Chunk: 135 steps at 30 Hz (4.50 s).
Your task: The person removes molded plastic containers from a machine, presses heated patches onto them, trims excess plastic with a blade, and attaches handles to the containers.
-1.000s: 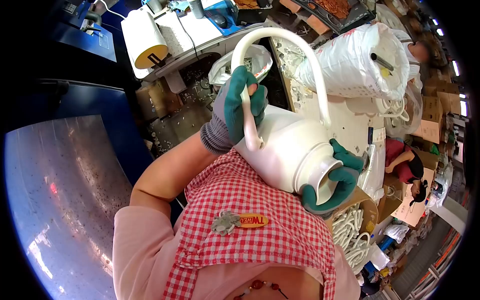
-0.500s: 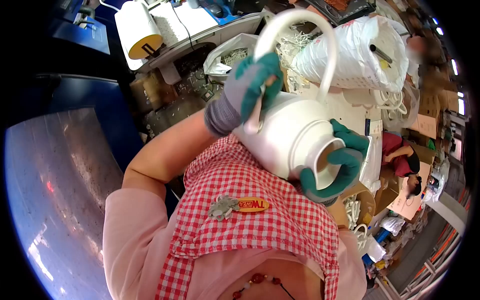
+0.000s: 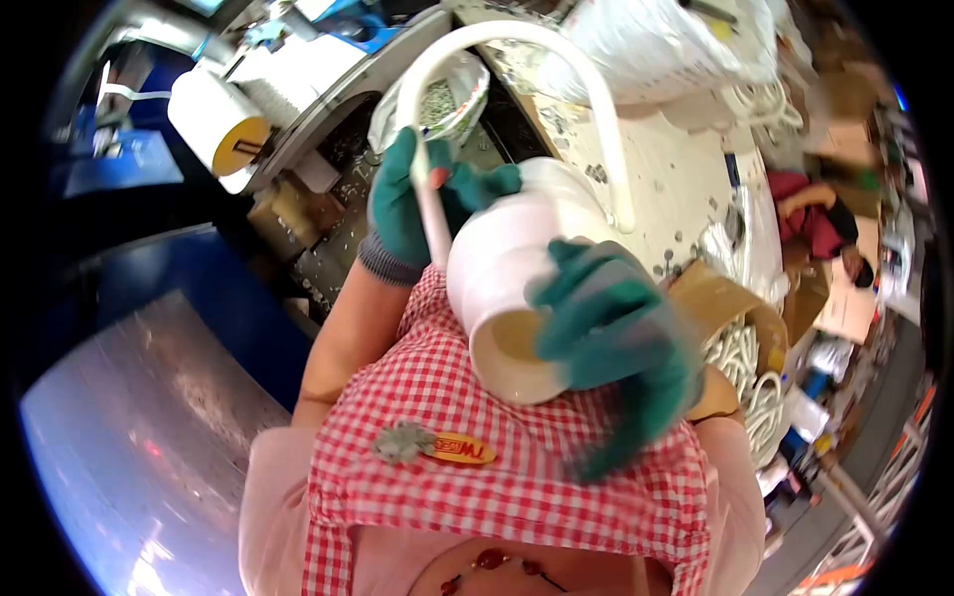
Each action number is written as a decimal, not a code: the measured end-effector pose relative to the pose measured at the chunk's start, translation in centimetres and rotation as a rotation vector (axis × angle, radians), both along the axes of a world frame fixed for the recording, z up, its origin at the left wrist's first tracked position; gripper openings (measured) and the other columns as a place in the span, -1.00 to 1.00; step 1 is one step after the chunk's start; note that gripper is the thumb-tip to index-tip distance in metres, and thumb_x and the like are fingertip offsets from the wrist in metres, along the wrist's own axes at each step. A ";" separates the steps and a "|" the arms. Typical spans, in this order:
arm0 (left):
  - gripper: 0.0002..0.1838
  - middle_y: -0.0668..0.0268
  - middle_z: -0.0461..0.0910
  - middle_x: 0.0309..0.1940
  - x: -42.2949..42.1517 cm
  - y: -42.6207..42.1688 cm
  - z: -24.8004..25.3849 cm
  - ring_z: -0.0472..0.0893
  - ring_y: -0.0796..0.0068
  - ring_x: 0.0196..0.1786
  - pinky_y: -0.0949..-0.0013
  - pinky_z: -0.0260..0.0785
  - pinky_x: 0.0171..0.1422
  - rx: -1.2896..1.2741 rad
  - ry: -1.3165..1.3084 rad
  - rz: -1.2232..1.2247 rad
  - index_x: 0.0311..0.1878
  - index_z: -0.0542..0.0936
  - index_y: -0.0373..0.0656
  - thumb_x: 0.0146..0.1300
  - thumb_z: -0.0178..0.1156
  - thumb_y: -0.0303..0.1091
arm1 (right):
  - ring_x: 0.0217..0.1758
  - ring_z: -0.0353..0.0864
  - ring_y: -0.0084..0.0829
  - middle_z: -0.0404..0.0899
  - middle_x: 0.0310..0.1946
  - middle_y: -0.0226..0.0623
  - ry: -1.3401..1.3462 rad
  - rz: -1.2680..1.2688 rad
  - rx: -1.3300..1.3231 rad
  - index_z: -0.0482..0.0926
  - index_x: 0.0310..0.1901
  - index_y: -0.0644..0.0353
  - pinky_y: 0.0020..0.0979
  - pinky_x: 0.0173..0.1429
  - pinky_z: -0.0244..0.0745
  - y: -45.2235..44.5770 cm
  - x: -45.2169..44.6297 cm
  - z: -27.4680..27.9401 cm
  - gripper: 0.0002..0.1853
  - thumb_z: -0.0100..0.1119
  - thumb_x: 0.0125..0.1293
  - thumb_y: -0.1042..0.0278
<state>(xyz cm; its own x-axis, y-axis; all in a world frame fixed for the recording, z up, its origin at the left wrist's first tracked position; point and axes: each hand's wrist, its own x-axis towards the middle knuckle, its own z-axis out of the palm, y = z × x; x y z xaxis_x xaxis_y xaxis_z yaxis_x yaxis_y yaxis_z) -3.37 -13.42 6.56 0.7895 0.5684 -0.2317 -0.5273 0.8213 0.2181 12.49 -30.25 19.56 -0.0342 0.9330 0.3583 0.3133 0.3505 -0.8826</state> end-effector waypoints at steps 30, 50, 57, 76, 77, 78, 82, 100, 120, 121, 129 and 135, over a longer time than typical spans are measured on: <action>-0.38 0.03 0.58 -0.43 5.1 0.8 1.5 0.56 0.06 -0.10 0.06 0.23 0.31 0.476 0.000 -0.172 -0.53 0.39 -0.14 0.46 -0.18 0.20 | -0.43 0.37 -0.55 0.40 -0.48 -0.47 0.715 -0.335 -0.223 0.46 -0.29 0.23 -0.50 -0.33 0.27 -2.2 7.3 -7.0 -0.66 0.23 -0.19 0.36; -0.01 -0.10 0.37 0.30 3.3 0.7 14.0 0.42 -0.09 0.33 -0.10 0.20 0.43 2.394 0.321 -0.160 0.32 0.32 -0.17 0.00 0.28 0.40 | -0.38 0.46 -0.65 0.46 -0.51 -0.47 0.936 -0.141 -0.226 0.49 -0.31 0.26 -0.55 -0.27 0.41 -0.9 9.4 -7.8 -0.74 0.25 -0.04 0.33; -0.52 0.01 0.65 -0.01 5.5 1.0 11.8 0.62 -0.11 0.11 -0.21 0.34 0.28 2.336 -0.007 -0.162 -0.02 0.47 -0.10 0.13 0.38 -0.04 | -0.43 0.52 -0.60 0.57 -0.14 -0.23 0.956 -0.156 -0.172 0.62 -0.26 0.21 -0.56 -0.38 0.46 3.5 8.0 -10.1 -0.91 0.20 0.19 0.53; -0.61 0.09 0.68 -0.01 2.5 3.6 10.1 0.60 -0.01 0.17 -0.23 0.13 0.43 2.141 -0.027 -0.209 -0.14 0.53 -0.07 0.11 0.42 -0.06 | -0.54 0.35 -0.54 0.42 -0.57 -0.36 0.778 -0.167 -0.323 0.42 -0.40 0.20 -0.53 -0.44 0.26 3.2 6.7 -6.4 -0.72 0.14 -0.27 0.38; -0.61 0.09 0.68 0.00 2.5 3.8 9.8 0.60 -0.02 0.17 -0.24 0.12 0.44 2.137 -0.061 -0.190 -0.13 0.53 -0.07 0.11 0.42 -0.07 | -0.54 0.36 -0.53 0.41 -0.57 -0.37 0.773 -0.194 -0.319 0.42 -0.41 0.19 -0.52 -0.44 0.26 3.1 6.4 -6.4 -0.72 0.14 -0.28 0.38; -0.61 0.09 0.68 0.00 2.6 3.8 9.8 0.60 -0.02 0.17 -0.24 0.12 0.44 2.129 -0.063 -0.185 -0.13 0.53 -0.07 0.11 0.42 -0.07 | -0.53 0.36 -0.52 0.41 -0.58 -0.37 0.759 -0.217 -0.314 0.41 -0.42 0.18 -0.51 -0.44 0.27 3.1 6.3 -6.5 -0.72 0.14 -0.29 0.38; -0.61 0.11 0.67 0.01 3.4 4.9 10.0 0.60 -0.03 0.18 -0.23 0.10 0.46 2.098 -0.106 -0.270 -0.10 0.54 -0.08 0.11 0.41 -0.09 | -0.52 0.36 -0.51 0.43 -0.54 -0.33 0.832 -0.186 -0.319 0.41 -0.42 0.18 -0.46 -0.43 0.30 3.4 6.1 -7.5 -0.81 0.13 -0.16 0.44; -0.32 0.15 0.64 -0.03 20.5 4.6 -2.8 0.65 0.27 -0.01 0.27 0.49 0.12 1.693 0.834 0.236 0.13 0.54 -0.23 -0.11 0.55 -0.23 | -0.46 0.54 -0.48 0.56 -0.50 -0.31 1.415 -0.787 -0.408 0.59 -0.38 0.22 -0.48 -0.34 0.47 6.7 16.9 -23.4 -0.83 0.20 0.22 0.30; -0.42 0.22 0.73 -0.19 22.2 8.2 -16.8 0.70 0.40 -0.13 0.35 0.52 0.06 1.431 1.025 -0.410 -0.08 0.70 -0.15 -0.11 0.55 0.04 | -0.65 0.45 -0.49 0.45 -0.64 -0.39 1.482 -1.165 -0.526 0.43 -0.59 0.19 -0.46 -0.53 0.36 5.3 9.1 -28.9 -0.85 0.13 0.08 0.54; -0.41 0.21 0.73 -0.19 22.1 8.2 -15.9 0.70 0.36 -0.13 0.33 0.52 0.06 1.458 1.091 -0.432 -0.08 0.71 -0.11 -0.12 0.54 0.08 | -0.65 0.45 -0.49 0.45 -0.64 -0.39 1.473 -1.155 -0.535 0.43 -0.59 0.19 -0.46 -0.53 0.36 5.5 8.8 -30.0 -0.85 0.13 0.08 0.54; -0.46 0.23 0.73 -0.25 19.1 7.3 -12.7 0.70 0.31 -0.18 0.28 0.52 -0.01 1.491 1.311 -0.407 -0.10 0.70 -0.05 -0.13 0.52 0.04 | -0.57 0.50 -0.37 0.50 -0.59 -0.33 0.585 -1.137 -0.683 0.49 -0.51 0.19 -0.30 -0.47 0.41 5.1 6.4 -37.9 -0.91 0.22 -0.05 0.46; -0.49 0.21 0.74 -0.25 16.1 7.4 -13.2 0.71 0.35 -0.19 0.33 0.53 0.01 1.459 1.323 -0.352 -0.07 0.70 -0.12 -0.09 0.52 -0.05 | -0.51 0.46 -0.39 0.43 -0.56 -0.40 1.194 -1.305 -0.678 0.46 -0.43 0.23 -0.35 -0.42 0.39 8.0 4.8 -32.2 -0.93 0.16 0.09 0.49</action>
